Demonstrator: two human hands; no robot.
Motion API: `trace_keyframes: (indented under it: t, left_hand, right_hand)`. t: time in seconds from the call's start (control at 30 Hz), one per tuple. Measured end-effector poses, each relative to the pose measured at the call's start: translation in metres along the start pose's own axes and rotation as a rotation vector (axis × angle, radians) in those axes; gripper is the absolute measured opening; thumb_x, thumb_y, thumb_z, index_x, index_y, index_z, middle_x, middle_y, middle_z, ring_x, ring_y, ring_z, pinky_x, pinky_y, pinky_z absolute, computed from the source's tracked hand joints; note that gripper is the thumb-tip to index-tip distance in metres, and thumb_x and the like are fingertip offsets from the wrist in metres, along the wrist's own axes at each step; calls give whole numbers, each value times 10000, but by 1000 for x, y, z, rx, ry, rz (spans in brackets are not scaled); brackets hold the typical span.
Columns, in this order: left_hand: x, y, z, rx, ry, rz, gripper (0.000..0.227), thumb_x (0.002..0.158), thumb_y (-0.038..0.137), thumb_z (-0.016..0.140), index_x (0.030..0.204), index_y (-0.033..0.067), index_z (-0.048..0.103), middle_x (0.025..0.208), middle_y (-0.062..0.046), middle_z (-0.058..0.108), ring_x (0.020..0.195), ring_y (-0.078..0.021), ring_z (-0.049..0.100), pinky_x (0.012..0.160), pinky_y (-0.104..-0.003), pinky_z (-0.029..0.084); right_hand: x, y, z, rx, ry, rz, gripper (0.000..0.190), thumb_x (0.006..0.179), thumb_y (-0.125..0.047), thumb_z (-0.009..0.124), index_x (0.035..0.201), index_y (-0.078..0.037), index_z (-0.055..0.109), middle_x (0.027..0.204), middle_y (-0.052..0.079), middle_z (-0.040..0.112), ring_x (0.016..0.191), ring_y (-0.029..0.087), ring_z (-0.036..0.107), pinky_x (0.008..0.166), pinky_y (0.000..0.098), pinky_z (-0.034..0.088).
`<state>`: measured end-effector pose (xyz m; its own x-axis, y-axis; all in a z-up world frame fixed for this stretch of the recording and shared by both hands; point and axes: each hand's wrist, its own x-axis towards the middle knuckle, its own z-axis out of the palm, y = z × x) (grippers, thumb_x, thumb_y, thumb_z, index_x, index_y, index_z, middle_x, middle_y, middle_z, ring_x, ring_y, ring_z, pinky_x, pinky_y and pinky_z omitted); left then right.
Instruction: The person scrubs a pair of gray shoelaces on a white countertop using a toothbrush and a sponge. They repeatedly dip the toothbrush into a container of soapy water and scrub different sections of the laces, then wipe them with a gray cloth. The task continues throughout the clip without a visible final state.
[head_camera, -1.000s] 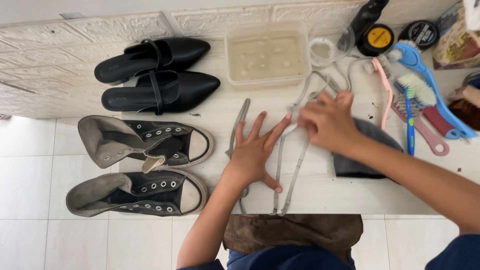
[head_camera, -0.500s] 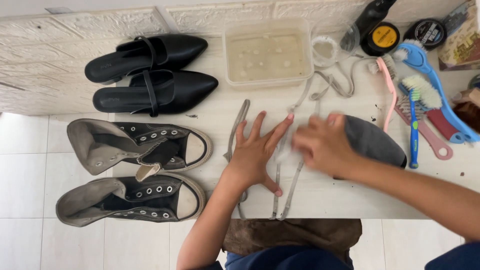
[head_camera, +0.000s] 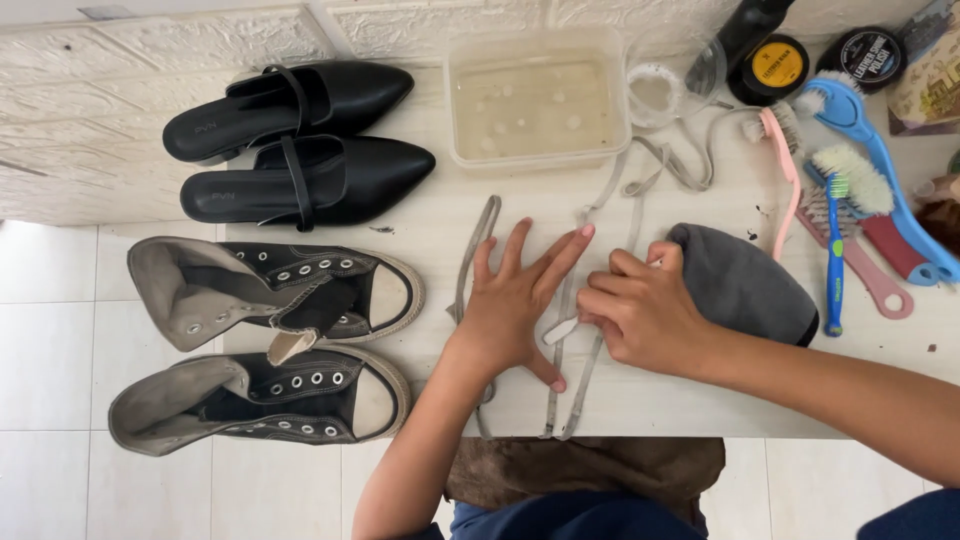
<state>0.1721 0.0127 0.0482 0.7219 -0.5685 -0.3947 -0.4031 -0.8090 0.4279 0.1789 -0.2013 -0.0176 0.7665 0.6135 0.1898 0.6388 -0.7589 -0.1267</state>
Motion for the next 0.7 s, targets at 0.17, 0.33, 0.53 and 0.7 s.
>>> trace_keyframes:
  t: [0.17, 0.33, 0.53, 0.7]
  left_hand:
    - [1, -1, 3, 1, 13, 11, 1711, 310, 479, 1013, 1564, 222, -123, 1628, -10, 241, 1468, -409, 36, 1091, -594, -28]
    - [2, -2, 3, 5, -7, 10, 1694, 326, 492, 1005, 1565, 222, -118, 1630, -11, 228, 1463, -420, 26, 1086, -594, -27]
    - [2, -1, 4, 6, 7, 6, 1698, 323, 490, 1009, 1566, 219, -115, 1630, -11, 231, 1467, -416, 34, 1090, -588, -22]
    - [3, -2, 8, 14, 1, 9, 1697, 330, 513, 1005, 1565, 217, -120, 1631, -20, 229, 1466, -418, 35, 1087, -595, -23]
  right_hand:
    - [11, 27, 4, -22, 65, 54, 104, 836, -251, 637, 782, -242, 548, 762, -87, 553, 852, 192, 514, 854, 477, 259]
    - [-10, -2, 16, 46, -30, -97, 117, 679, -238, 648, 726, -303, 563, 742, -120, 559, 839, 176, 519, 802, 499, 277]
    - [-1, 9, 10, -8, 12, -121, 185, 616, -285, 660, 754, -267, 537, 742, -77, 521, 846, 203, 514, 785, 527, 288]
    - [10, 21, 5, -21, 49, -95, 94, 750, -255, 631, 794, -277, 551, 752, -83, 529, 843, 186, 500, 813, 482, 258]
